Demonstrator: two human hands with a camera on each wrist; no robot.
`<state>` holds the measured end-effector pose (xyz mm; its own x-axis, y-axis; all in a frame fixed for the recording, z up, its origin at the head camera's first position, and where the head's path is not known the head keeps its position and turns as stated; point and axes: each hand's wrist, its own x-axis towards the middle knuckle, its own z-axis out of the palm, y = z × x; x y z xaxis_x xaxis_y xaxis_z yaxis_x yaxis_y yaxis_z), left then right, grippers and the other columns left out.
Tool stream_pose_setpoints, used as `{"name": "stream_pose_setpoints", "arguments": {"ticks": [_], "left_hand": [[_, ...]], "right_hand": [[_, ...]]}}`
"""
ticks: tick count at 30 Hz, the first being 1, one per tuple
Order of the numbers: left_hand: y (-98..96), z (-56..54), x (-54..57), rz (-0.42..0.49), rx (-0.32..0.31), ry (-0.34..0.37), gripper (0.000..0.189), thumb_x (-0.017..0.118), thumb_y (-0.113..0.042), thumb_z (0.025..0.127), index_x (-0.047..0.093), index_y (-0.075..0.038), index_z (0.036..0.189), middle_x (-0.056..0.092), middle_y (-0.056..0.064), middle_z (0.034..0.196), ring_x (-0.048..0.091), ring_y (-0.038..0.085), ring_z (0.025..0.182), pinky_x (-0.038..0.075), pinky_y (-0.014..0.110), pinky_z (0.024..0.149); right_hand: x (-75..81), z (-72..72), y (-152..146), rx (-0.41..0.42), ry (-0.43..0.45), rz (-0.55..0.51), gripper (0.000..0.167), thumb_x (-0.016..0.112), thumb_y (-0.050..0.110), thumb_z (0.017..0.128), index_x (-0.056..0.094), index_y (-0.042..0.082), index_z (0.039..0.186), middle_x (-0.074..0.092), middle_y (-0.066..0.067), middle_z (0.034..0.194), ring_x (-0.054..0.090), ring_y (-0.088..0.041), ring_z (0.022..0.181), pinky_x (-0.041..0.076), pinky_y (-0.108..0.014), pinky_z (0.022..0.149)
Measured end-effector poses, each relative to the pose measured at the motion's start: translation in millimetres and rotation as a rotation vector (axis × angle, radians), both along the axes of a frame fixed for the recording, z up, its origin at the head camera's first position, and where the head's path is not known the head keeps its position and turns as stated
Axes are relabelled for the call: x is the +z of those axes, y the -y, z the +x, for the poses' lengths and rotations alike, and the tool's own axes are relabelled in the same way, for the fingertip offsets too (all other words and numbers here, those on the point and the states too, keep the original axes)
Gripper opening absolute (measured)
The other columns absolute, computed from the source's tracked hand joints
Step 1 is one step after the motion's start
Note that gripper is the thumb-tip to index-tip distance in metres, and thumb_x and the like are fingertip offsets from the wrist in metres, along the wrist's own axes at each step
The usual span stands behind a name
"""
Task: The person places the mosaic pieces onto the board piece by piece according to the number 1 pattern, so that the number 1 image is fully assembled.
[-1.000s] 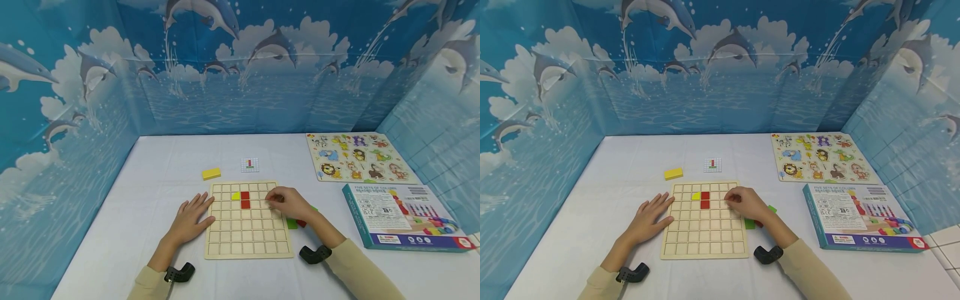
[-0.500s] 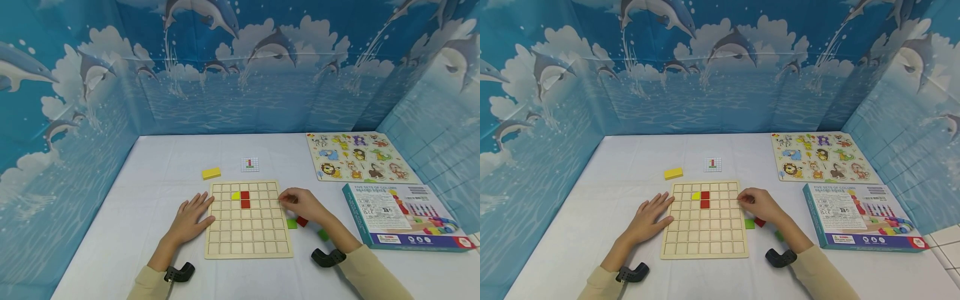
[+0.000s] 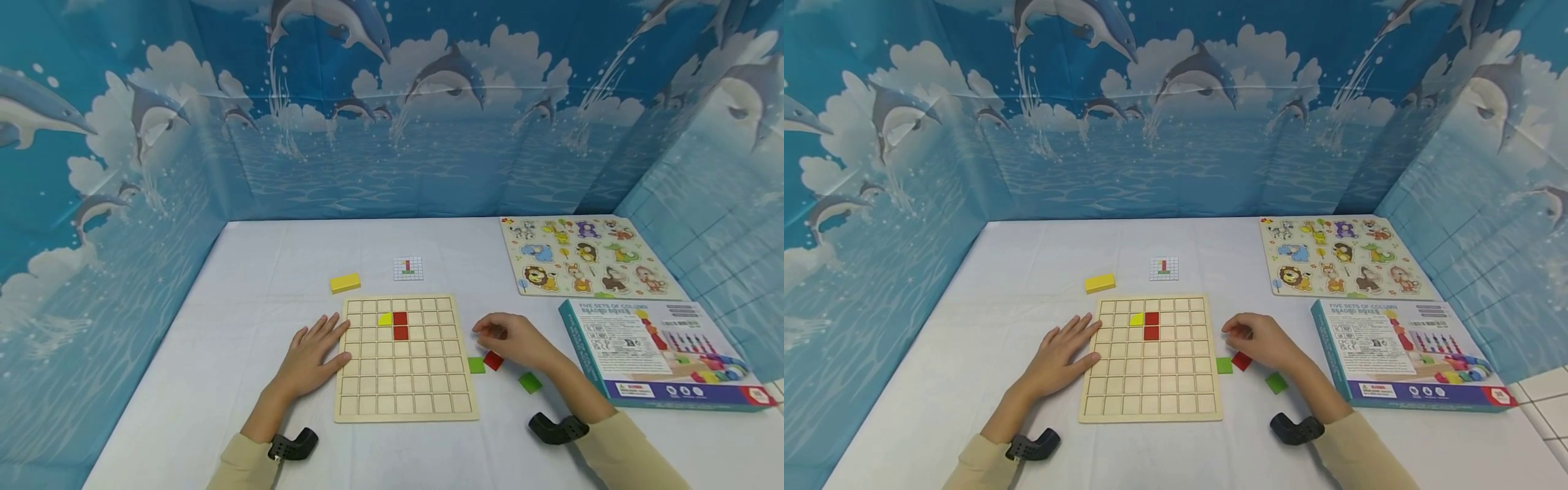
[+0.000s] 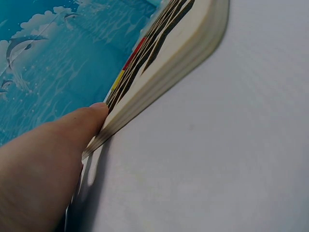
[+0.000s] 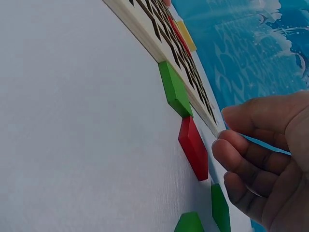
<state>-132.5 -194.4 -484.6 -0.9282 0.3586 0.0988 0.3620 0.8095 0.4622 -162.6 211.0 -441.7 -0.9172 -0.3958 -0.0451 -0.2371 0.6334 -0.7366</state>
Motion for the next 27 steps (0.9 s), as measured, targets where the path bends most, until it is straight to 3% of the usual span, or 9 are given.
{"name": "stream_pose_setpoints", "arguments": {"ticks": [9, 20, 27], "left_hand": [[-1.5, -0.6, 1.6, -0.002, 0.001, 0.007, 0.065, 0.055, -0.048, 0.096, 0.040, -0.019, 0.151, 0.028, 0.005, 0.158, 0.019, 0.027, 0.147, 0.012, 0.056, 0.113], [-0.1, -0.9, 0.9, -0.005, 0.006, 0.009, 0.065, 0.055, -0.049, 0.096, 0.040, -0.019, 0.151, 0.028, 0.005, 0.158, 0.020, 0.027, 0.147, 0.012, 0.057, 0.113], [0.4, -0.9, -0.9, -0.005, 0.005, 0.010, 0.065, 0.055, -0.050, 0.096, 0.040, -0.019, 0.151, 0.028, 0.005, 0.158, 0.019, 0.027, 0.147, 0.012, 0.057, 0.113]], "right_hand": [[-4.9, 7.0, -17, 0.037, 0.006, 0.011, 0.018, 0.073, 0.013, 0.087, 0.070, 0.005, 0.103, 0.062, 0.003, 0.084, 0.054, -0.014, 0.074, 0.047, -0.025, 0.062], [-2.5, 12.9, -24, 0.099, 0.010, 0.056, 0.030, 0.081, 0.019, 0.080, 0.071, 0.007, 0.105, 0.057, 0.003, 0.083, 0.051, -0.014, 0.077, 0.044, -0.024, 0.065], [-2.2, 14.0, -23, 0.134, -0.021, 0.093, 0.027, 0.083, 0.019, 0.078, 0.072, 0.009, 0.101, 0.056, 0.005, 0.083, 0.050, -0.013, 0.077, 0.044, -0.024, 0.065]]}}
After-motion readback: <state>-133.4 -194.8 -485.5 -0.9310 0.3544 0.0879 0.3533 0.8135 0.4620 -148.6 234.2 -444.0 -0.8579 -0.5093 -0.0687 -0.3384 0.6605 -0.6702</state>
